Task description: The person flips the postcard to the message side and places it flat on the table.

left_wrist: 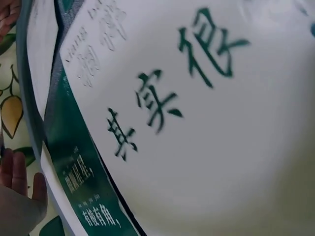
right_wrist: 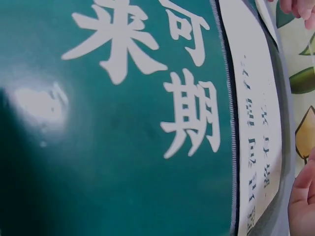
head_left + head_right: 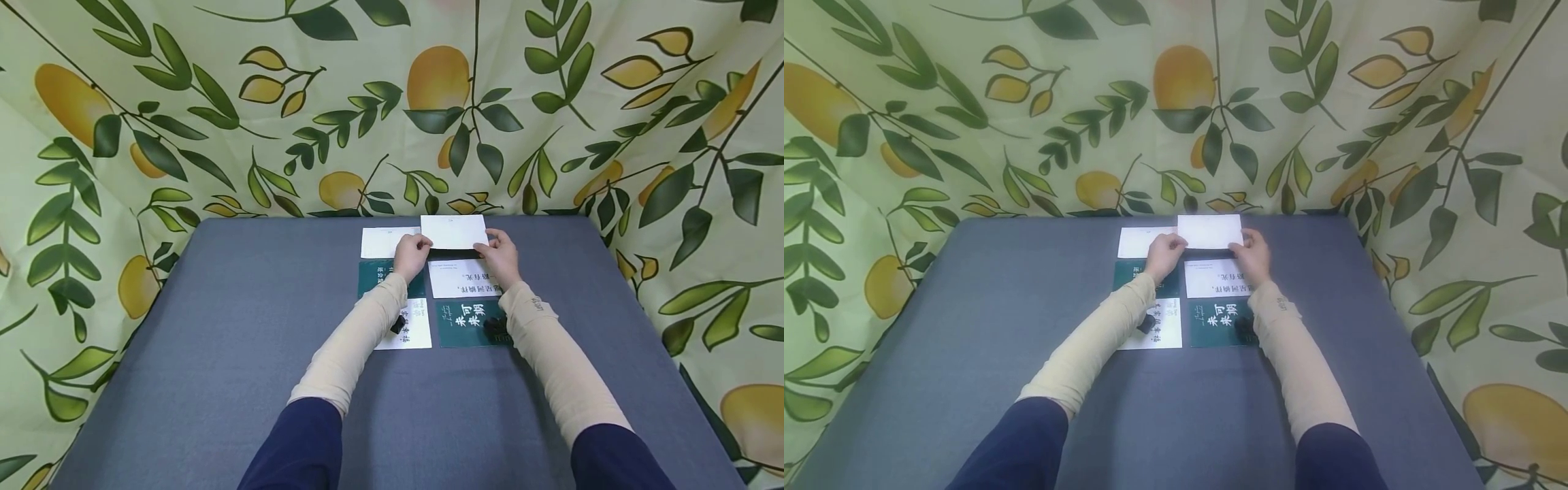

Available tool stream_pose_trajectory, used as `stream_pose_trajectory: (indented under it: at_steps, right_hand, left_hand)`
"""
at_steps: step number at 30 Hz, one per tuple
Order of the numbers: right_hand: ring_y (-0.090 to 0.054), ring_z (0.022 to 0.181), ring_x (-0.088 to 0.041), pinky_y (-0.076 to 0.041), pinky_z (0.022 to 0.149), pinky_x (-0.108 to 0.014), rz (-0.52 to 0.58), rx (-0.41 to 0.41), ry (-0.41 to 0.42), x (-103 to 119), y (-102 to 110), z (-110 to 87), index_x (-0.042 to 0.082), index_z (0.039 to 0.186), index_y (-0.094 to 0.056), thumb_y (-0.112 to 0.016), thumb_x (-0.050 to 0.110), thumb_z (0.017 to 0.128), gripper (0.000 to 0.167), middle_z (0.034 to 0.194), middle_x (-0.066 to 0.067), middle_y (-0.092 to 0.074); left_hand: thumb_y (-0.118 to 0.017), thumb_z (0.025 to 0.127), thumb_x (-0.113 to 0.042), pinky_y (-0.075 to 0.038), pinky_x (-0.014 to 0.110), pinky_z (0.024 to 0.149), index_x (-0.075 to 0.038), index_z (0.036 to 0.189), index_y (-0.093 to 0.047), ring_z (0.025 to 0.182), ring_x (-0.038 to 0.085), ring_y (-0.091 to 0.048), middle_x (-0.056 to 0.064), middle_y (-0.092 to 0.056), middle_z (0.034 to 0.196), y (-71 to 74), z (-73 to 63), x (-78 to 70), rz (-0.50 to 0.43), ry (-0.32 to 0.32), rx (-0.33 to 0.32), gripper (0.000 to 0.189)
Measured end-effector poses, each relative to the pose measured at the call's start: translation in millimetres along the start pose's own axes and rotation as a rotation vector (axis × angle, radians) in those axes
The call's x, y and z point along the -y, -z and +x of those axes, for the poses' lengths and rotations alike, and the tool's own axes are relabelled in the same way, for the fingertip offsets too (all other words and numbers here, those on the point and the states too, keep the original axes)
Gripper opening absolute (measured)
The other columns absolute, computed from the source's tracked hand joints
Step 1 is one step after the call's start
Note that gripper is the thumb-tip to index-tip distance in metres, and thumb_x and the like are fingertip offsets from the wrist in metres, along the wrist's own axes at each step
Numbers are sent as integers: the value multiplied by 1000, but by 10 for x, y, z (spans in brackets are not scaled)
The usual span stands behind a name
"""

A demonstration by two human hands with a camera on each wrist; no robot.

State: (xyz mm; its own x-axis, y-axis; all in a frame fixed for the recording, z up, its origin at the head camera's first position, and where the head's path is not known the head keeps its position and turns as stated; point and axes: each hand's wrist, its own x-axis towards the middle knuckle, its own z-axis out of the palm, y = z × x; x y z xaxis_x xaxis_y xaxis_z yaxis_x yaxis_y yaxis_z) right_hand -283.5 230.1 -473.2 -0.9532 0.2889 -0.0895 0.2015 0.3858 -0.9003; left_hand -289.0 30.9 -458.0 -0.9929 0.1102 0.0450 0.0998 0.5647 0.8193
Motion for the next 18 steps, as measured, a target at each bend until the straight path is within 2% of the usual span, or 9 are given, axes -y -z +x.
stream_pose_trajectory:
  at_steps: [3, 7, 13, 18]
  right_hand:
    - [-48, 70, -16, -38, 64, -26, -53, -10, 14, -13, -5, 1, 13, 138, -41, -60, 24, 89, 54, 80, -1, -48]
    - [-44, 71, -19, -35, 64, -29, -122, -24, 28, -13, -1, 0, 10, 138, -39, -58, 23, 90, 53, 84, -5, -47]
    - [-47, 78, -25, -36, 65, -30, -225, -11, 43, 9, 8, 4, 7, 137, -39, -57, 21, 91, 52, 97, -15, -51]
    - [-49, 84, -28, -39, 70, -34, -301, 19, 22, 20, 15, 11, 4, 135, -43, -57, 21, 90, 50, 103, -18, -53]
  left_hand:
    - [-49, 96, -14, -46, 30, 88, -7, 106, -70, 100, 19, -54, 9, -60, 108, 3, -21, -8, 150, -57, 43, 24]
    - [-44, 98, -21, -43, 36, 94, -10, 115, -67, 111, 23, -51, 10, -56, 118, -13, -46, -34, 298, -92, 104, 30]
    - [-41, 100, -28, -41, 37, 96, -16, 126, -60, 112, 21, -47, 7, -53, 122, -53, -70, -50, 444, -98, 156, 34]
    - [-41, 100, -26, -41, 36, 94, -18, 125, -61, 111, 22, -47, 8, -56, 121, -73, -86, -59, 566, -115, 174, 33]
